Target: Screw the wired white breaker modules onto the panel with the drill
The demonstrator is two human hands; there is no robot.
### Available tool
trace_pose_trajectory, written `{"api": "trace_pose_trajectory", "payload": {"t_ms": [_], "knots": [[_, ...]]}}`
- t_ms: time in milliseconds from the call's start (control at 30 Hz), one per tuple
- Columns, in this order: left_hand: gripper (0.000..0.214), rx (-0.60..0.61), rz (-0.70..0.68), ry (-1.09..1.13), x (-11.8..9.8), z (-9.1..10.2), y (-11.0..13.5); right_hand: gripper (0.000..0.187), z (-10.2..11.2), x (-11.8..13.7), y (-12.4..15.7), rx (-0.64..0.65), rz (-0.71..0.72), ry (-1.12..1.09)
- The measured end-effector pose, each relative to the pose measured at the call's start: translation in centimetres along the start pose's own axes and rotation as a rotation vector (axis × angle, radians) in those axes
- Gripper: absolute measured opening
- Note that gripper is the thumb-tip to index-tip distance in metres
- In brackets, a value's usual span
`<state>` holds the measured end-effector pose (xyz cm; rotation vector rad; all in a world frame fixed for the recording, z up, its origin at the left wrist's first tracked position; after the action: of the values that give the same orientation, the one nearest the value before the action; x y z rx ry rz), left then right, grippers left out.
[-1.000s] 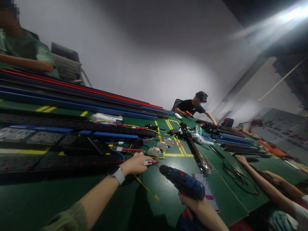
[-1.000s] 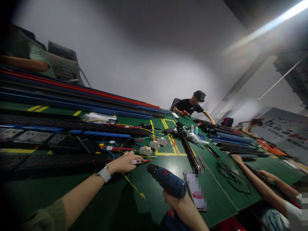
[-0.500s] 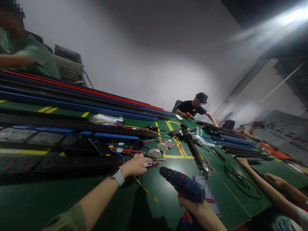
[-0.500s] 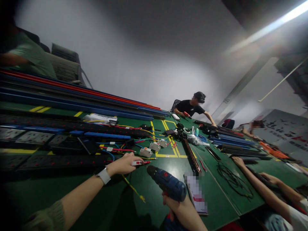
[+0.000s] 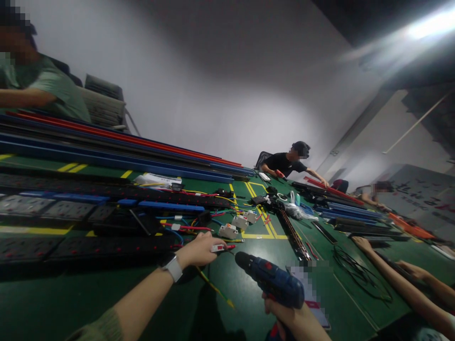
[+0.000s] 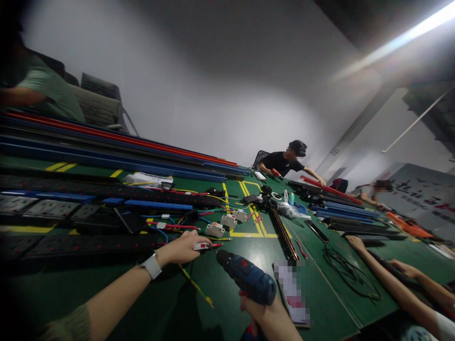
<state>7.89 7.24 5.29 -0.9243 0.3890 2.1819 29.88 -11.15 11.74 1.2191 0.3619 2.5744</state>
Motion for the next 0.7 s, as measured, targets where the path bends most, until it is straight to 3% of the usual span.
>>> {"api": "trace_pose_trajectory", "payload": {"t_ms": [200, 700], "knots": [[0.053, 0.004, 0.010, 0.021, 0.09, 0.01, 0.04, 0.029, -0.41, -0.53, -0.70, 0.054, -0.044, 0.040], [0.051, 0.003, 0.023, 0.028, -0.15, 0.17, 0.11, 0.034, -0.56, -0.63, -0.30, 0.024, -0.051, 0.056]]}}
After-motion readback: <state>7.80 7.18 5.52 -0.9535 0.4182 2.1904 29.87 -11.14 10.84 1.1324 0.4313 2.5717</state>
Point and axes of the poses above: each hand's wrist, its own y-axis away from the middle knuckle, its own z-axis out of the back of the hand, x = y × z, the point moved 6 cm from there along -y, towards the middle knuckle, and after that the axes turned 11 degrees about y, right-handed, at the moved point
